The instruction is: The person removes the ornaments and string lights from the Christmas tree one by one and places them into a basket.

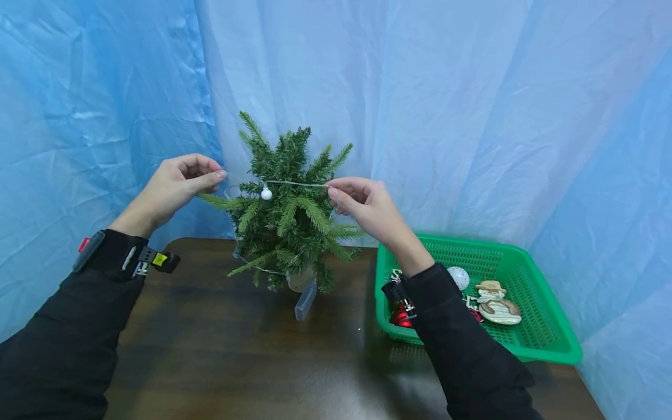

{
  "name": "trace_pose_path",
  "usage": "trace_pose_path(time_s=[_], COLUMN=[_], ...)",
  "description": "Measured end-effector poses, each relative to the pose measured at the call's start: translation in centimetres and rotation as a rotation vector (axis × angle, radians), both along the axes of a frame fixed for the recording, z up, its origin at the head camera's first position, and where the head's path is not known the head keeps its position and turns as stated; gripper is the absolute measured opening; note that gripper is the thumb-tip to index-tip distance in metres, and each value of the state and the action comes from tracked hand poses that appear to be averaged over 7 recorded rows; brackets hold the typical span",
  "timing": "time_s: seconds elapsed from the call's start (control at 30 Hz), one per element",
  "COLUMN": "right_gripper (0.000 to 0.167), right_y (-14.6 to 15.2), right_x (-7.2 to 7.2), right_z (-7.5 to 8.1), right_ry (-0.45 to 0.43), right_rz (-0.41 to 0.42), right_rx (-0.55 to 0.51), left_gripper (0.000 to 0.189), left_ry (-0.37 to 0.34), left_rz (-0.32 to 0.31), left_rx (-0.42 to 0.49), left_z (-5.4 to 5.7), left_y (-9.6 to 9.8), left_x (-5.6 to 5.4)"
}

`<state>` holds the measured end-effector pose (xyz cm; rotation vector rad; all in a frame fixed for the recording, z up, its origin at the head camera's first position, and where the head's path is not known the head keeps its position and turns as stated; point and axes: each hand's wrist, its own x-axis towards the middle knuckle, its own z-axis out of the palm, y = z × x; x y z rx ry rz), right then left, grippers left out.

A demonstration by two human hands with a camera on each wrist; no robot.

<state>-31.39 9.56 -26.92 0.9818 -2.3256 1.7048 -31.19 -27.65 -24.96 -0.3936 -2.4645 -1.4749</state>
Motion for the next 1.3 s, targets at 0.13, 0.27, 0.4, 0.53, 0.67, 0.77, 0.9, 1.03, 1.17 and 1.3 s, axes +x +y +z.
trace_pose_path(time_s=[0.13, 0.27, 0.4, 0.53, 0.67, 0.77, 0.9, 1.03, 1.17, 1.3], right_gripper=[0.035, 0.035, 0.035, 0.034, 0.034, 0.034, 0.033, 0.031, 0.031, 0.030], right_y=[0.0, -0.4, -1.0, -1.2, -1.2, -1.3, -1.7, -2.3, -2.7, -2.7], right_x=[-0.3, -0.7, -1.4, -2.1, -2.6, -2.5, -2.2, -2.2, -2.7, -3.6], right_z=[0.7, 1.7, 2.7, 3.6, 4.4, 5.0, 5.6, 6.1, 6.9, 7.6], right_ry=[-0.006, -0.002, 0.000, 0.009, 0.018, 0.013, 0.010, 0.026, 0.036, 0.024], right_rz=[-0.022, -0.042, -0.056, -0.065, -0.093, -0.095, -0.039, 0.000, -0.036, -0.084], right_rx=[-0.008, 0.006, 0.017, 0.018, 0.006, 0.003, 0.018, 0.015, -0.030, -0.086], left_gripper=[0.030, 0.035, 0.039, 0.043, 0.045, 0.047, 0.056, 0.068, 0.071, 0.067], left_ry=[0.007, 0.028, 0.023, 0.007, 0.006, -0.025, -0.131, -0.205, -0.241, -0.269], left_rz=[0.006, 0.029, 0.061, 0.081, 0.096, 0.110, 0.138, 0.150, 0.130, 0.110], left_rx=[-0.026, -0.036, -0.057, -0.078, -0.088, -0.099, -0.134, -0.154, -0.154, -0.182], left_z=[0.8, 1.6, 2.2, 2.4, 2.6, 3.0, 3.8, 4.6, 5.3, 6.2], left_y=[0.0, -0.1, -0.2, -0.3, -0.3, -0.1, 0.4, 0.9, 1.0, 1.2], left_x=[-0.5, -0.7, -0.9, -1.4, -2.1, -2.6, -3.0, -3.5, -4.2, -4.7])
